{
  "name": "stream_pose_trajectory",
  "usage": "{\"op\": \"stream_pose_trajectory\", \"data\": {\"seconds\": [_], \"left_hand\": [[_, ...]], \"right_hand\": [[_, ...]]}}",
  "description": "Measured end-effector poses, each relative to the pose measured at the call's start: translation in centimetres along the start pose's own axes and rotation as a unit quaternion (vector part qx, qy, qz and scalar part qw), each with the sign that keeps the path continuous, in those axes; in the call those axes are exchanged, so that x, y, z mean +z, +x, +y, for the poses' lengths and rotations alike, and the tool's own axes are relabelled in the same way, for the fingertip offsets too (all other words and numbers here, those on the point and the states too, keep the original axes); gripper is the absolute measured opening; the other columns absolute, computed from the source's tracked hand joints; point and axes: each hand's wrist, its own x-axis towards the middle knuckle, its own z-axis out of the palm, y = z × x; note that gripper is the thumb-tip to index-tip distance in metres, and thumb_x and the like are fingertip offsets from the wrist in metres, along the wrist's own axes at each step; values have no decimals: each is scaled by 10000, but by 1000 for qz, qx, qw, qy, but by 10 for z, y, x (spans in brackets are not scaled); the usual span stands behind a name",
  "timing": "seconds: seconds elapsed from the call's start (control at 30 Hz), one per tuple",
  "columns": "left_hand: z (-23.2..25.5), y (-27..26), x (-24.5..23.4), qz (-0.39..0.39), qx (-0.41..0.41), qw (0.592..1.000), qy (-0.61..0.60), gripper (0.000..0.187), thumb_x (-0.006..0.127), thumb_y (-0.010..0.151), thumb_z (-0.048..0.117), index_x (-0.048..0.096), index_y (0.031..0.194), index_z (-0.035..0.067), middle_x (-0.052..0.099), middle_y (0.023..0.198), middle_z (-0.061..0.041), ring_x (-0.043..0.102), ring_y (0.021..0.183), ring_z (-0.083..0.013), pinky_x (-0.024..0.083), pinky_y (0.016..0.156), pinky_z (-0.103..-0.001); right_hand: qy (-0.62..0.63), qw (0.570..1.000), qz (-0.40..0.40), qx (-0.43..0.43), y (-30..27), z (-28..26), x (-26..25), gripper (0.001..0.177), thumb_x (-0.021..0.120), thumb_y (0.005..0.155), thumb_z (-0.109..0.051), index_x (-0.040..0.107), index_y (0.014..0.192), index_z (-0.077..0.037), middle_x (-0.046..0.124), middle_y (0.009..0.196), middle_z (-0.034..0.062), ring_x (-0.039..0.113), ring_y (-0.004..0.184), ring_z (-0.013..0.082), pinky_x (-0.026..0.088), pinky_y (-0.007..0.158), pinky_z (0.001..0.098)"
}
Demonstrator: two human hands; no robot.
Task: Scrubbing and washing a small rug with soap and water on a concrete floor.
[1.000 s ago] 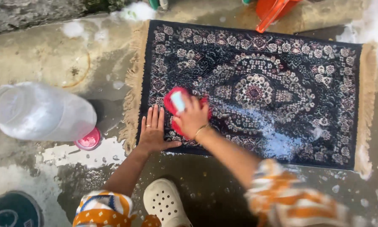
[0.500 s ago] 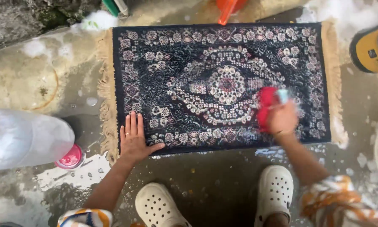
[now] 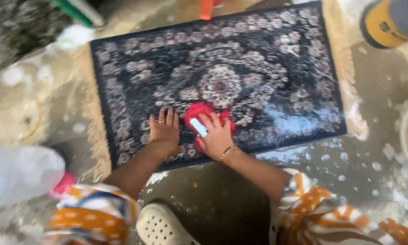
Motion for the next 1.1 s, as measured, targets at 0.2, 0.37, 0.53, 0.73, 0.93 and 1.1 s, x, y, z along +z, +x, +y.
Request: {"op": "stream_pose_trajectory", "data": {"seconds": [0.2, 0.37, 0.53, 0.73, 0.93, 1.1], "left_hand": [[104, 47, -32, 76, 40, 974, -211, 1549, 880, 567, 711, -46, 1624, 58, -118, 1699, -208, -105, 1551, -438, -11, 1187, -682], [146, 62, -33, 61, 12, 948, -312, 1599, 903, 540, 715, -134, 1626, 165, -254, 1667, -266, -281, 1476, -566, -107, 1133, -751], [152, 59, -46, 43, 0, 955, -292, 1649, 936, 509, 677, -177, 1626, 197, -281, 1664, -248, -295, 1480, -542, -131, 1131, -729], [157, 58, -37, 7, -38, 958, -284, 1659, 941, 498, 684, -189, 1607, 188, -304, 1657, -240, -302, 1474, -549, -129, 1126, -732], [157, 63, -47, 33, -40, 955, -291, 1648, 940, 492, 685, -159, 1607, 172, -275, 1656, -244, -288, 1470, -562, -110, 1131, -748], [155, 66, -59, 23, -38, 953, -300, 1649, 948, 496, 676, -157, 1609, 167, -293, 1654, -250, -302, 1466, -556, -111, 1129, -744]], "right_hand": [[11, 997, -68, -29, -60, 153, -20, 559, 753, 795, -346, 598, 1316, -215, 581, 1345, 87, 534, 1224, 347, 441, 929, 566], [-178, 981, 1, 76, -106, 286, -64, 496, 734, 782, -298, 666, 1254, -160, 593, 1269, 178, 585, 1095, 400, 453, 872, 535], [-136, 932, 15, 336, -92, 319, -79, 502, 675, 933, -348, 588, 1366, -110, 568, 1288, 211, 563, 1132, 436, 452, 892, 580], [138, 912, 94, 376, 16, 195, -67, 279, 658, 832, -325, 749, 1040, -164, 735, 946, 123, 724, 917, 346, 544, 786, 477], [-9, 987, 119, 109, 56, 197, -17, 439, 689, 683, -266, 695, 1113, -174, 714, 1089, 85, 671, 1005, 318, 499, 802, 529], [54, 944, 68, 317, 32, 327, -42, 247, 716, 796, -235, 690, 1028, -153, 685, 999, 115, 653, 949, 347, 514, 817, 510]]}}
